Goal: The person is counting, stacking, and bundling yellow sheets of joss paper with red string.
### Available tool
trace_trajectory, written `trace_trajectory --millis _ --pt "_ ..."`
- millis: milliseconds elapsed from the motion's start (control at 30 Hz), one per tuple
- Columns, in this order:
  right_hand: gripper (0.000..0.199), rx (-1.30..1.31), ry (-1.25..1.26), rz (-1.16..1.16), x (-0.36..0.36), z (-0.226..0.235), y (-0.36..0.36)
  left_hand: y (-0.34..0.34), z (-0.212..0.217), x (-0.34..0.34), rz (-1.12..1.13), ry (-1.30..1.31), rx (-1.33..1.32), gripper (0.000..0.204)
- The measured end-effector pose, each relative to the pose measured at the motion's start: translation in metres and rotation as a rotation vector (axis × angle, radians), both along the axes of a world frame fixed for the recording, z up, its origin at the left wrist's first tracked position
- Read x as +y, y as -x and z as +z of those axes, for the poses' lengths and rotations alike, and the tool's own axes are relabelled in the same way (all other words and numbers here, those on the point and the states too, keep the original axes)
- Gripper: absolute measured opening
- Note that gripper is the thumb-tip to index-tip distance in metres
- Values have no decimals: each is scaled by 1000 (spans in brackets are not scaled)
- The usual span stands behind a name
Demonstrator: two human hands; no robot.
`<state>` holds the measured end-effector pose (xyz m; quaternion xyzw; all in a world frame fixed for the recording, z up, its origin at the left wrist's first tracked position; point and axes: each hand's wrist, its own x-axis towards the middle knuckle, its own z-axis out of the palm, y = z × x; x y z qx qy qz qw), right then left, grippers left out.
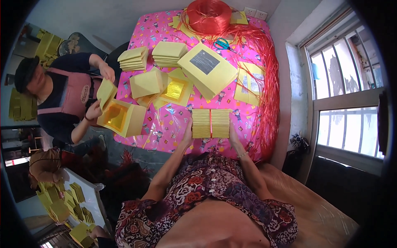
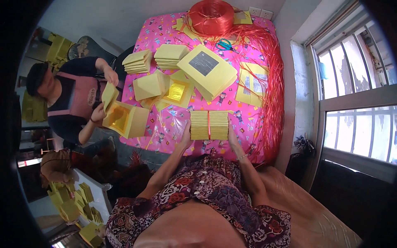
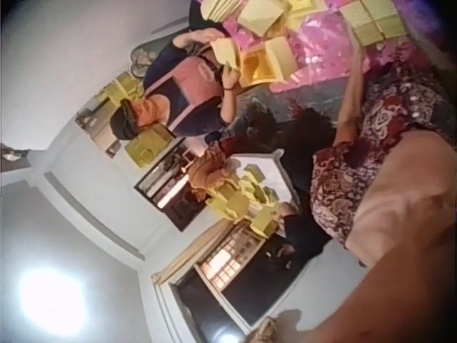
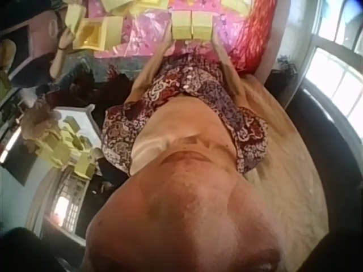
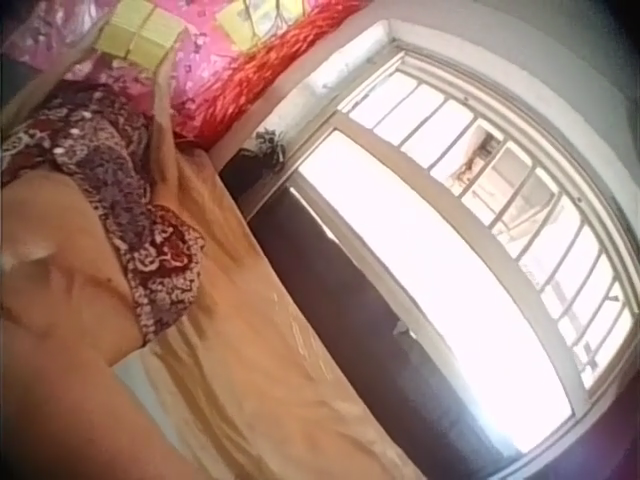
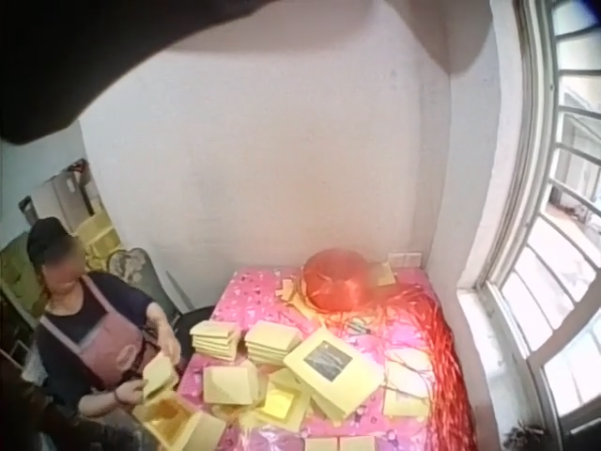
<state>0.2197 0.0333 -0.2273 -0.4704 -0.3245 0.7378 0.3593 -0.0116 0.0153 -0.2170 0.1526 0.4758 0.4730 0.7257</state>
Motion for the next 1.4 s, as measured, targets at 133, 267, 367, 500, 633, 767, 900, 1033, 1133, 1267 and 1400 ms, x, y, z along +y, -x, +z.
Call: trace_trajectory --millis 133,267,367,500,633,767,900,1033,1133,1267,1400 --pt "66 -99 -88 70 6 29 0 0 12 -6 34 33 -116 63" --pt "61 -303 -327 151 13 69 -10 0 47 -15 137 60 -281 60" --pt "64 -661 -718 456 24 138 -15 5 68 -25 214 166 -560 60" --pt "81 -707 -1077 498 49 213 11 19 38 -29 150 -5 -435 64" --pt "81 -696 -1108 528 78 229 16 6 106 4 231 138 -641 79" --pt "75 -654 -1086 446 89 235 25 26 98 12 90 -112 -1177 87" --pt "67 -640 -973 304 91 232 26 34 122 19 172 -216 -823 98" --pt "64 -546 -739 170 98 223 28 34 126 21 119 -395 -667 104" --pt "70 -716 -613 147 96 230 33 29 118 20 148 -315 -303 94" --pt "67 -819 -475 297 78 240 34 31 107 2 95 -264 -141 82" --pt "69 -767 -523 259 46 179 26 36 96 -25 45 -177 -107 82"
